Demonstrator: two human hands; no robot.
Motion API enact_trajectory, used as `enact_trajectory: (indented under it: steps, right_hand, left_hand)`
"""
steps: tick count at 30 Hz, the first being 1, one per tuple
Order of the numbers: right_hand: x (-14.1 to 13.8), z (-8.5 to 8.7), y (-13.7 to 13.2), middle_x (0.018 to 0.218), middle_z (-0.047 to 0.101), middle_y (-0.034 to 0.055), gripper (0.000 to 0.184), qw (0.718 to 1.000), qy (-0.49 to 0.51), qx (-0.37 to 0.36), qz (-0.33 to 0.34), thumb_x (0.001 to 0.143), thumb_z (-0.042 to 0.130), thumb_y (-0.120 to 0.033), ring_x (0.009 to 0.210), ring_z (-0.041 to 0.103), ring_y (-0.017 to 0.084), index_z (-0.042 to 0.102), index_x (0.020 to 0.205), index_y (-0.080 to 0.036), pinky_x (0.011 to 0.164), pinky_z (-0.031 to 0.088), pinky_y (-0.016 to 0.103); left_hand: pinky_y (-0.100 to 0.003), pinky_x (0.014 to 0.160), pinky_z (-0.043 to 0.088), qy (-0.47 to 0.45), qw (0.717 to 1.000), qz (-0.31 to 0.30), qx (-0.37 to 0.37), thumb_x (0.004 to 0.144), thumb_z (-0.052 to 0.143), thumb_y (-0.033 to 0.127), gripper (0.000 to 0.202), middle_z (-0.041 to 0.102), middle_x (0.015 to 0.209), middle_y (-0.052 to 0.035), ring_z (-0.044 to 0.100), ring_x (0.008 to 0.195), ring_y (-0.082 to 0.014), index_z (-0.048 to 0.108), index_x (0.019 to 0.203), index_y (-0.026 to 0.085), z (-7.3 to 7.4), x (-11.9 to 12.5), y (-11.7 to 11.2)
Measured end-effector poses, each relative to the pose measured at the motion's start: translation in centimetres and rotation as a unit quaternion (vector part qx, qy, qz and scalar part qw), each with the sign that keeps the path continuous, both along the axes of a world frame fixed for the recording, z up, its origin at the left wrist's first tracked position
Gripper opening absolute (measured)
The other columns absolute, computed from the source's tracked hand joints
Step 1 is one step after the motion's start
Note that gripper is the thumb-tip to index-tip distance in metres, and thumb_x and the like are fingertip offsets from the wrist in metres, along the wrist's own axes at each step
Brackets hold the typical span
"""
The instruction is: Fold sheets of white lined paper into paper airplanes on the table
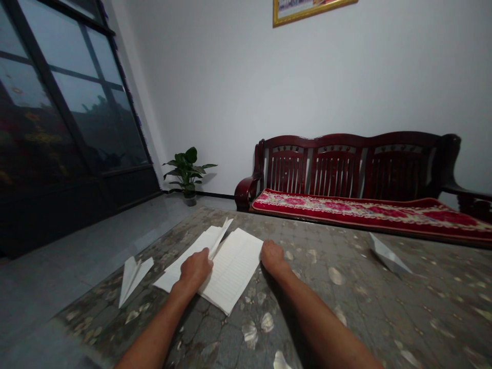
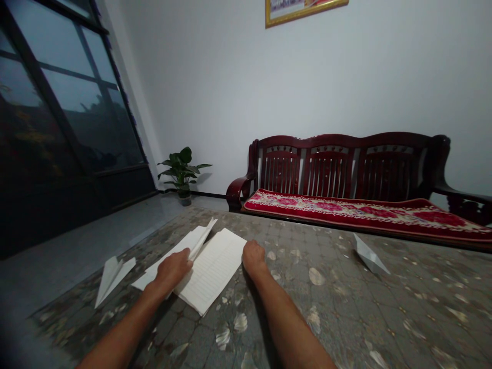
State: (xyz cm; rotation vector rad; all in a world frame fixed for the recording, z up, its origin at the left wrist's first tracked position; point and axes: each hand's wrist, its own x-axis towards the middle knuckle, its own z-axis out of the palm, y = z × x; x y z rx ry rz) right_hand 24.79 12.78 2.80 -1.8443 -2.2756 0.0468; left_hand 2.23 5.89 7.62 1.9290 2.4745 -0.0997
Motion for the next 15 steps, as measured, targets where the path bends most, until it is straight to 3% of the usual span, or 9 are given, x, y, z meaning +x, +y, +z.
enact_trajectory:
  steps: [6, 10, 15]
  right_hand:
    - [2.1, 0.4, -0.3, 0.109, 0.068, 0.0187, 0.031, 0.998, 0.038, -0.006, -0.043, 0.096, 0.04, -0.017, 0.096, 0.068, 0.024, 0.067, 0.11, -0.01, 0.075, 0.048, 0.027]
    - [2.0, 0.4, 0.0, 0.11, 0.069, 0.012, 0.026, 0.998, 0.054, -0.013, -0.044, 0.096, 0.047, -0.026, 0.1, 0.066, 0.021, 0.068, 0.109, -0.017, 0.077, 0.047, 0.024]
    - [0.4, 0.0, 0.3, 0.109, 0.068, 0.0181, 0.023, 0.998, 0.043, -0.012, -0.048, 0.09, 0.055, -0.019, 0.103, 0.066, 0.025, 0.072, 0.104, -0.012, 0.078, 0.049, 0.026]
  left_hand:
    - [-0.034, 0.075, 0.05, -0.016, 1.0, 0.005, 0.007, 0.088, 0.042, 0.019, 0.027, 0.071, 0.109, -0.0156, 0.068, 0.101, -0.0285, 0.059, 0.109, 0.016, -0.6, -0.8, -0.1]
    - [-0.033, 0.076, 0.049, -0.021, 0.999, 0.021, 0.013, 0.089, 0.042, 0.02, 0.027, 0.071, 0.105, -0.0149, 0.069, 0.099, -0.027, 0.057, 0.112, 0.017, -1.4, -0.7, -0.2]
    - [-0.033, 0.077, 0.049, -0.013, 0.999, 0.01, 0.037, 0.091, 0.038, 0.016, 0.029, 0.069, 0.11, -0.0134, 0.068, 0.097, -0.0256, 0.055, 0.114, 0.016, -2.7, -0.1, -0.8]
